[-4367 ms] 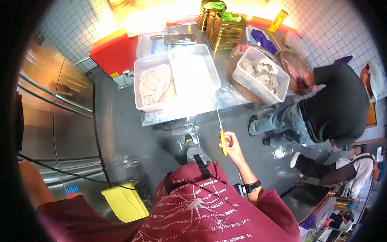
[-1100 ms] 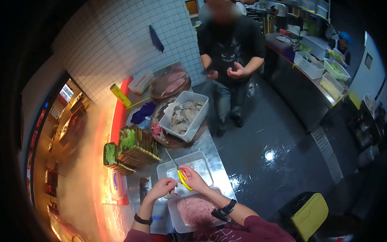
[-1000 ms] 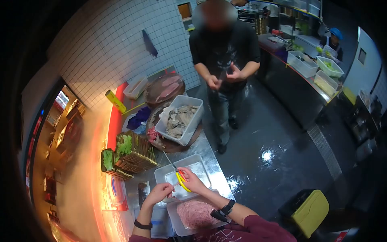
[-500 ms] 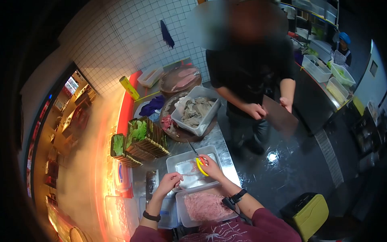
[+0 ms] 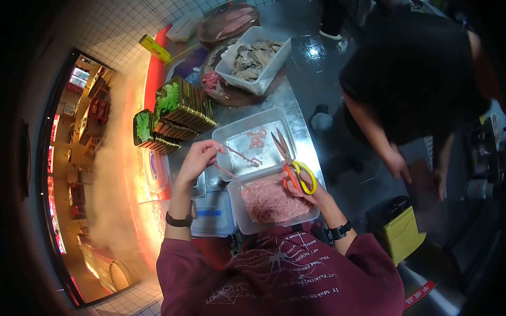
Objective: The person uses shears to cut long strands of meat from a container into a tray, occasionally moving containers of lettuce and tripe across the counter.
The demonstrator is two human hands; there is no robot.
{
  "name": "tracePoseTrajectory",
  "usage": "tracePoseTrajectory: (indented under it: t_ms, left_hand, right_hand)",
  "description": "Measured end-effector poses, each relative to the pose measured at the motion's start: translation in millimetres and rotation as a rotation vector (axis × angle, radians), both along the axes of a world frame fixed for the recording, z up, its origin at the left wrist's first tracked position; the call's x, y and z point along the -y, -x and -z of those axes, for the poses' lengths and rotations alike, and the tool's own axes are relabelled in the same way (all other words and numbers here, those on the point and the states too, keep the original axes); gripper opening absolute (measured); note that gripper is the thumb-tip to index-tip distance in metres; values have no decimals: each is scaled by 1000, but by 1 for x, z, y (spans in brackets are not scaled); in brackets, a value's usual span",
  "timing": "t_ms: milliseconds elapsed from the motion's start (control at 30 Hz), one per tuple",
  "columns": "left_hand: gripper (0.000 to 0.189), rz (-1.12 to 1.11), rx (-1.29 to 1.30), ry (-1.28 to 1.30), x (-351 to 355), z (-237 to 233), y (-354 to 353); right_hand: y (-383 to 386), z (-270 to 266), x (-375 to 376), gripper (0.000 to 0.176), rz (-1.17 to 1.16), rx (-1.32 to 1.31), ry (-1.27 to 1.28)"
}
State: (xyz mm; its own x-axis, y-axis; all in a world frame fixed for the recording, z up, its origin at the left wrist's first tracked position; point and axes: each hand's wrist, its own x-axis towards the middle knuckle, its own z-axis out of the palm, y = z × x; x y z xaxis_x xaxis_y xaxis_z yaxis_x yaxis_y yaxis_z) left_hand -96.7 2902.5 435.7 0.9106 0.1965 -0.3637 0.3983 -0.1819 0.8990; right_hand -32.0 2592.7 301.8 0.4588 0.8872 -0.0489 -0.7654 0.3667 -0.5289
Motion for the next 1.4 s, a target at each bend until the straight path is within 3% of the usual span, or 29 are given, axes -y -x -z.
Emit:
tracePoseTrajectory:
  t_ms: [233, 300, 367, 467, 533, 567, 733, 833, 867, 967, 1000, 1033, 1100, 1200, 1400]
  left_hand:
    - [22, 65, 31, -6, -1, -30, -10]
    - [22, 57, 29, -15, 0, -30, -11]
    - [22, 53, 31, -23, 2, -32, -13]
    - [21, 50, 73, -18, 6, -44, -13]
    - [20, 11, 143, -15, 7, -59, -13]
    - [20, 1, 172, 25, 11, -70, -13]
    - [21, 45, 153, -9, 10, -94, -8]
    - [21, 44, 152, 15, 7, -85, -10]
    - [21, 40, 146, 30, 4, -78, -12]
    - [21, 42, 116, 22, 4, -63, -13]
    - [21, 48, 116, 21, 5, -61, -15]
    - [21, 50, 96, 6, 5, -59, -15]
    - [21, 47, 74, -10, 7, -58, -15]
    - [18, 61, 52, -12, 13, -57, -15]
    - [22, 63, 44, -302, 22, -46, -15]
  right_hand:
    - [13, -5, -5, 71, -87, -25, -176]
    - [24, 2, -9, 66, -7, -144, 188]
    - [21, 0, -15, 61, -177, -101, -63]
    - [29, -16, -31, 60, -122, -40, -1]
    - [23, -28, -43, 68, -52, 11, -144]
    - [12, -30, -48, 69, -128, 15, -292]
    - [-7, -41, -35, 71, -25, 207, -181]
    - [7, 4, -34, 73, 98, 288, 19]
    - [5, -26, -30, 77, -56, 185, 12]
    - [14, -37, -39, 79, -188, 115, -22]
    - [28, -27, -44, 78, -94, 46, 27]
    - [20, -47, -48, 76, -212, 158, -110]
    - [21, -47, -50, 77, -273, 153, -26]
    - [23, -34, -69, 75, -257, 128, -164]
    - [12, -60, -86, 69, -175, 128, -193]
